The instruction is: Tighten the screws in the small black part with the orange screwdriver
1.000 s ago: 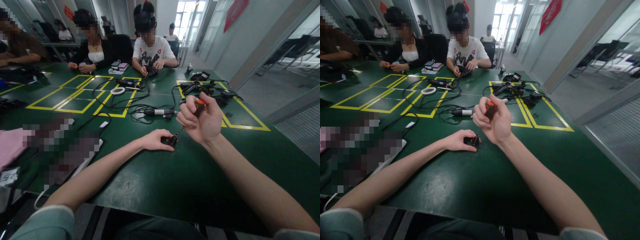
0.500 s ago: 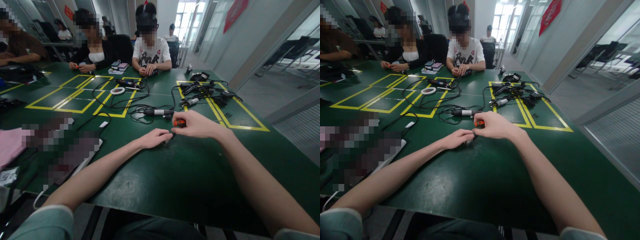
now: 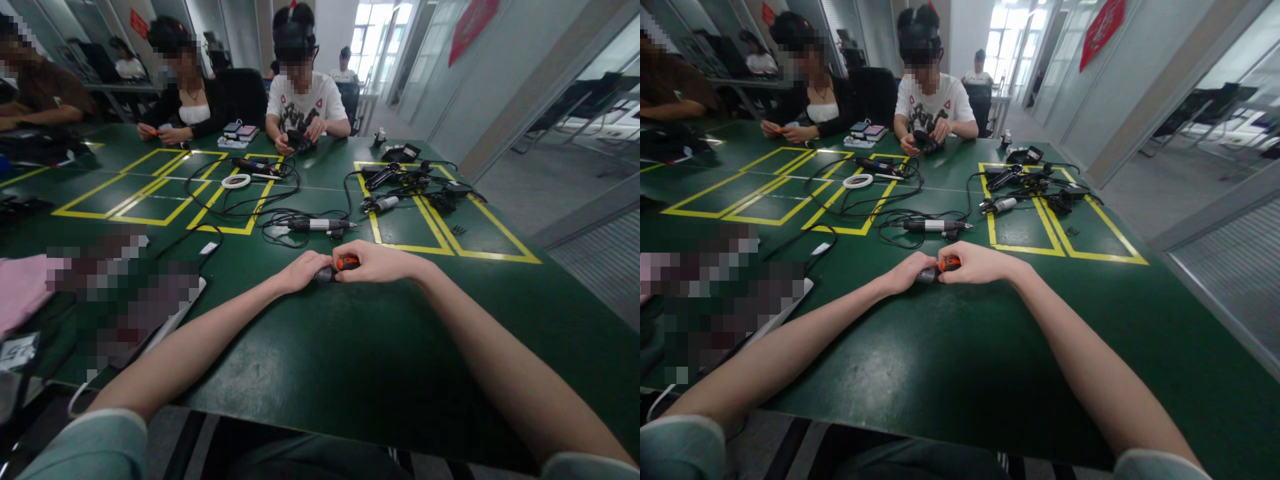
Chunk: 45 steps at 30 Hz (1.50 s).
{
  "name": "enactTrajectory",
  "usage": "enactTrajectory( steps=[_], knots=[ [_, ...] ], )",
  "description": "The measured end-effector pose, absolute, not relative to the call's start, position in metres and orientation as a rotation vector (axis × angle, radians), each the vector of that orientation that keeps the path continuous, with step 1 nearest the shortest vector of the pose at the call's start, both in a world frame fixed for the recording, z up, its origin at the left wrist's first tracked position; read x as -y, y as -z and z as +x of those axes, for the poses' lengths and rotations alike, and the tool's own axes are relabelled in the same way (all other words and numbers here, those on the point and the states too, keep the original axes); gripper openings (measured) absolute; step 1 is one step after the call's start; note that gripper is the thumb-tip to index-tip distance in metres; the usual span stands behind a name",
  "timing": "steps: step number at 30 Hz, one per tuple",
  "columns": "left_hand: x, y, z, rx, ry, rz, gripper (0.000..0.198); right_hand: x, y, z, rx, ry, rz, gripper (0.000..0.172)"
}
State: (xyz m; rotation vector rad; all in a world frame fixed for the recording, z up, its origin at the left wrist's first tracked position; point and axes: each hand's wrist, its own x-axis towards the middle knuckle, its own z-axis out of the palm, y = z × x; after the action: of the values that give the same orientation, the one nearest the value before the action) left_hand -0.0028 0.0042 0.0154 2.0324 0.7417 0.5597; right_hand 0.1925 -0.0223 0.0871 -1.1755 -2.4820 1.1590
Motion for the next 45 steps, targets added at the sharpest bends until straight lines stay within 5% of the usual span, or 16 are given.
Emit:
enactTrajectory(
  steps=[10, 18, 36, 45],
  knots=[
    [-0.001, -0.015, -0.002, -0.769, -0.574, 1.804, 0.043, 0.019, -0.083, 0.197, 2.465, -1.216, -1.198, 0.018],
    [-0.005, -0.015, -0.001, -0.863, -0.723, 1.676, 0.045, 0.01, -0.077, 0.207, 2.44, -1.102, -1.269, 0.037],
    [-0.003, -0.005, 0.002, -0.671, -0.706, 1.554, 0.051, 0.004, -0.078, 0.221, 2.189, -1.196, -1.189, 0.03],
    [0.001, -0.005, 0.002, -0.79, -0.709, 1.873, 0.039, 0.02, -0.106, 0.21, 1.78, -1.207, -0.749, 0.023]
  ],
)
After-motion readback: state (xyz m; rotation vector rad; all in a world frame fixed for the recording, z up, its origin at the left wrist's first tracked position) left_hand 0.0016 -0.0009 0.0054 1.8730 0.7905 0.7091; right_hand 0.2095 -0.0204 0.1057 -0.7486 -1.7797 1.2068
